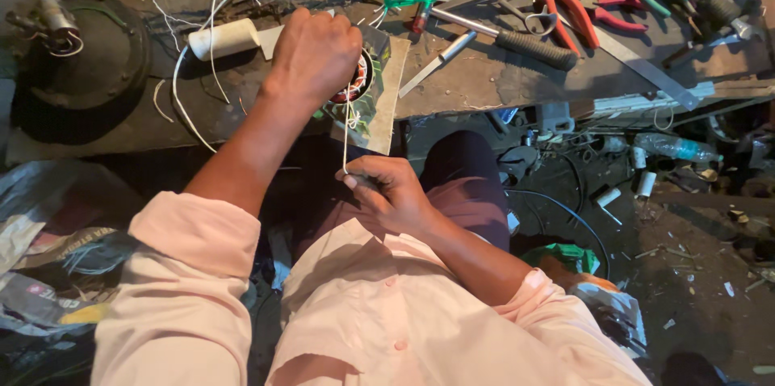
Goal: The person winds insulated copper wire by hand into the slots of a motor stator on a cluttered workbench, feeding and pressing the wire into place around the coil. They use a mallet and a screwdriver to tap and seat the windings, and continue threading the wire through successive slots.
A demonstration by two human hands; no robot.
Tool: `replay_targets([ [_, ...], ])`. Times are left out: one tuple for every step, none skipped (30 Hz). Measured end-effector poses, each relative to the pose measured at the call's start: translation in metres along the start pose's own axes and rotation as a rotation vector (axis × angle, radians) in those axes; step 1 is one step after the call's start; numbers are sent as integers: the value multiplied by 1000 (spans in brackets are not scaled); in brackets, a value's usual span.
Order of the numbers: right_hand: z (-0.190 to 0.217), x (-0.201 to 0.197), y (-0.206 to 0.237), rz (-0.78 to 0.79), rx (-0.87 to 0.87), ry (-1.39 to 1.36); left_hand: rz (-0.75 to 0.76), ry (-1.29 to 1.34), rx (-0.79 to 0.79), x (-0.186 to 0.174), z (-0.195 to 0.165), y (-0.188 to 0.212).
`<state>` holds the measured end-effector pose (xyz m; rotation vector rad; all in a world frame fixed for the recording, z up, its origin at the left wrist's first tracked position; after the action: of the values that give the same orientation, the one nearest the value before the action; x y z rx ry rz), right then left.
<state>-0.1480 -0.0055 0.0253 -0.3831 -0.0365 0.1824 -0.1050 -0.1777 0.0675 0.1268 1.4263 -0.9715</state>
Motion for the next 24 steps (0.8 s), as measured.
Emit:
replay_targets([
  [2,-1,-1,1,-20,29,17,-6,10,3,-2,-2],
  [4,-2,-2,0,-42,58,32,-14,22,5,-3,-3],
  [4,-3,-2,-3,-35,57,49,-20,35,7,-3,-4],
  [3,-3,-2,-5,-23,55,54,-15,44,8,-4,-5],
  [3,-3,-2,-6,-14,52,59,-12,52,8,-4,-4],
  [3,-3,-2,-6,-14,54,62,-11,61,8,-4,-4],
  [2,-3,-2,-4,-13,54,61,15,58,7,-3,-4],
  [1,-2,-1,0,-8,53,63,42,52,5,-2,-5],
  [2,-1,-1,3,-29,66,63,68,46,4,-1,-6],
  [3,-1,-1,4,-52,82,86,44,49,6,-2,-7],
  [4,-2,-2,3,-72,100,110,23,54,8,-4,-9],
  [3,-2,-1,5,-55,89,135,5,57,10,-7,-11],
  [1,-2,-1,8,-36,78,217,-18,61,17,-11,-13],
  [0,-2,-1,11,-23,67,295,-44,66,24,-15,-14],
  [0,-3,-1,10,-29,70,367,-76,73,30,-17,-15],
  [1,-3,-2,8,-34,70,362,-68,84,30,-18,-17],
  [1,-4,-3,7,-33,69,362,-56,93,30,-20,-18],
  [3,-4,-4,14,-62,96,360,-47,104,30,-20,-18],
  [6,-4,-5,22,-94,125,318,-40,102,27,-19,-18],
  [8,-4,-6,28,-125,152,277,-34,101,25,-17,-17],
  [5,-5,-5,21,-91,137,242,-23,99,23,-15,-15],
  [1,-5,-4,16,-56,122,216,11,99,22,-15,-13],
  [-3,-4,-3,14,-25,110,185,45,96,21,-14,-12],
  [-5,-3,-3,10,-27,93,153,78,90,20,-14,-10],
])
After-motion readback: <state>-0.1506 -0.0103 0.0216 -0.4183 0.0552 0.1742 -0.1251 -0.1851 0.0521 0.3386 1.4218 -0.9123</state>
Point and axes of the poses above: each hand's wrist, its own y-axis away from the middle knuckle, its own x-axis out of the palm, z = x × y, the point moved 8 cm from there along -y, towards the middle knuckle, and after that the axes turned 14 degrees about -x, right-handed, at the moved point
